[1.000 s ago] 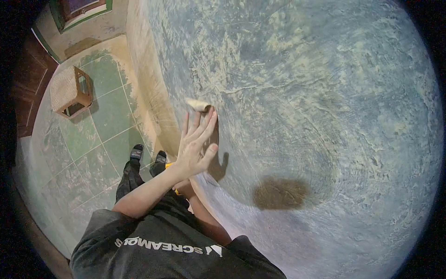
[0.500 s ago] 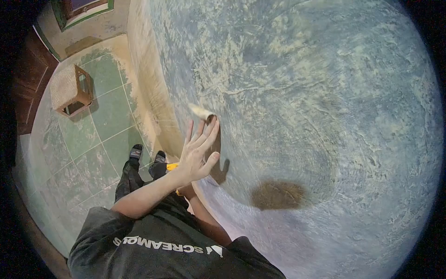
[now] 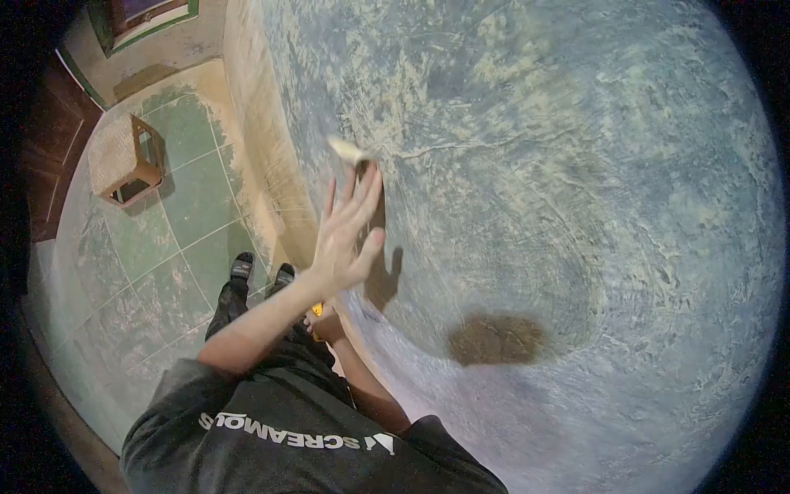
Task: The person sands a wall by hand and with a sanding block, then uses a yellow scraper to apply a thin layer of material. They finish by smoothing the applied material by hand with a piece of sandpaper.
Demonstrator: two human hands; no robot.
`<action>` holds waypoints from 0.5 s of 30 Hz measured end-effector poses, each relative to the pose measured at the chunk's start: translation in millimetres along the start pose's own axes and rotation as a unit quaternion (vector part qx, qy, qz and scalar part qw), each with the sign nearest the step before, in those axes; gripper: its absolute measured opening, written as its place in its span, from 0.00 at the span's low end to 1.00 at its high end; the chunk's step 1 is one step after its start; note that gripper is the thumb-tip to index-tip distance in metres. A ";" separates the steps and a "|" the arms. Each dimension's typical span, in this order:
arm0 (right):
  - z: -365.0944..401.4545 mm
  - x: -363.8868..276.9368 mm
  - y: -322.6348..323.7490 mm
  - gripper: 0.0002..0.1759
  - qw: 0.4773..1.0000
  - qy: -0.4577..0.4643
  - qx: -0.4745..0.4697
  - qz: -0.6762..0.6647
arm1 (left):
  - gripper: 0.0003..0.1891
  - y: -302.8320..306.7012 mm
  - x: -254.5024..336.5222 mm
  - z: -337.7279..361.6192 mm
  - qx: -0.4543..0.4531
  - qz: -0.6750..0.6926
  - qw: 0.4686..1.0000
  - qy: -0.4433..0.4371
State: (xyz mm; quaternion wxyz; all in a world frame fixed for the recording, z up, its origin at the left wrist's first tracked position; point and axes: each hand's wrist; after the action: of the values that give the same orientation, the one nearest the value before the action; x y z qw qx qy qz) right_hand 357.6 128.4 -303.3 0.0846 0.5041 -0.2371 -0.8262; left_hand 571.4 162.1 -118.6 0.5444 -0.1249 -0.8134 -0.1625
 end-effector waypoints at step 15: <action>9.8 -4.1 6.2 0.09 0.979 -0.196 -0.022 -0.045 | 0.34 8.2 4.6 -11.6 -0.030 -0.028 0.998 -0.053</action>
State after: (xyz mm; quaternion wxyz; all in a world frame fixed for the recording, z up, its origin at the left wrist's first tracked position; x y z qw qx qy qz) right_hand 350.4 127.5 -293.3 0.0102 0.3401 -0.2076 -0.9171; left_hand 582.5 165.1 -109.1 0.4916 -0.1266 -0.8392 -0.1952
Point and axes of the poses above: each hand's wrist, its own z-axis away from the middle knuckle, its own y-axis out of the back of the hand, x = y × z, and after that the axes turned 5 degrees about y, right-handed
